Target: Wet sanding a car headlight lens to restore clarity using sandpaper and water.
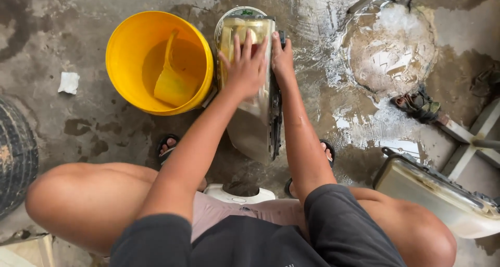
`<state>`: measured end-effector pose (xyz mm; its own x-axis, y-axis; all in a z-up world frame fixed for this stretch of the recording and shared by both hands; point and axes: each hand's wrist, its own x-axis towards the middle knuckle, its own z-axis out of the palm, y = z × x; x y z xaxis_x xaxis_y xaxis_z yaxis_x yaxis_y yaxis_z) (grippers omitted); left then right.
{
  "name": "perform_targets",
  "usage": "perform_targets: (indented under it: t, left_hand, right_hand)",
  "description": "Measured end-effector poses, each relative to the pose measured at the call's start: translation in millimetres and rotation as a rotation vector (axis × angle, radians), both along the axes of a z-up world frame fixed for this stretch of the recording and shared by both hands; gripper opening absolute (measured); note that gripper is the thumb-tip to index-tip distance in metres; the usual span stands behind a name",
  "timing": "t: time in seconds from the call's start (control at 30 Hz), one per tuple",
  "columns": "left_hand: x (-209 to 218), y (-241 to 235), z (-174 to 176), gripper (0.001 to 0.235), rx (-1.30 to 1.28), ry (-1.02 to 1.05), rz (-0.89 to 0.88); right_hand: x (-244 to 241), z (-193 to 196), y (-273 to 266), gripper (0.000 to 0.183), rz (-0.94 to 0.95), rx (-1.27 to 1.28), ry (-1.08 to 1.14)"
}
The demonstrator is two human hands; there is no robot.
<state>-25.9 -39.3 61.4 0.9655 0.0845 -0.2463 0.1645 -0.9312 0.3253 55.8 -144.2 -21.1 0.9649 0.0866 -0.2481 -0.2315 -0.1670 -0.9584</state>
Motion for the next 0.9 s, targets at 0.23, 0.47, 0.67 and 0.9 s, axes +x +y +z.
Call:
perform_targets:
  t: [0.23,0.47,0.67,0.9]
  left_hand:
    - [37,15,-17,0.058,0.018,0.026,0.069]
    - [-55,-12,-37,0.061,0.102,-0.239,0.045]
    - [-112,-31,-70,0.069,0.093,-0.517,0.056]
    - [-52,-15,-23,0.06,0.039,-0.141,-0.013]
  right_hand:
    - [10,-8,3,0.098,-0.009,-0.096,0.091]
    - [1,8,6,0.084,-0.041,-0.057,0.113]
    - [-5,11,4,0.074,-0.013,-0.029,0.028]
    - [6,-8,0,0.073,-0.006,0.002,-0.029]
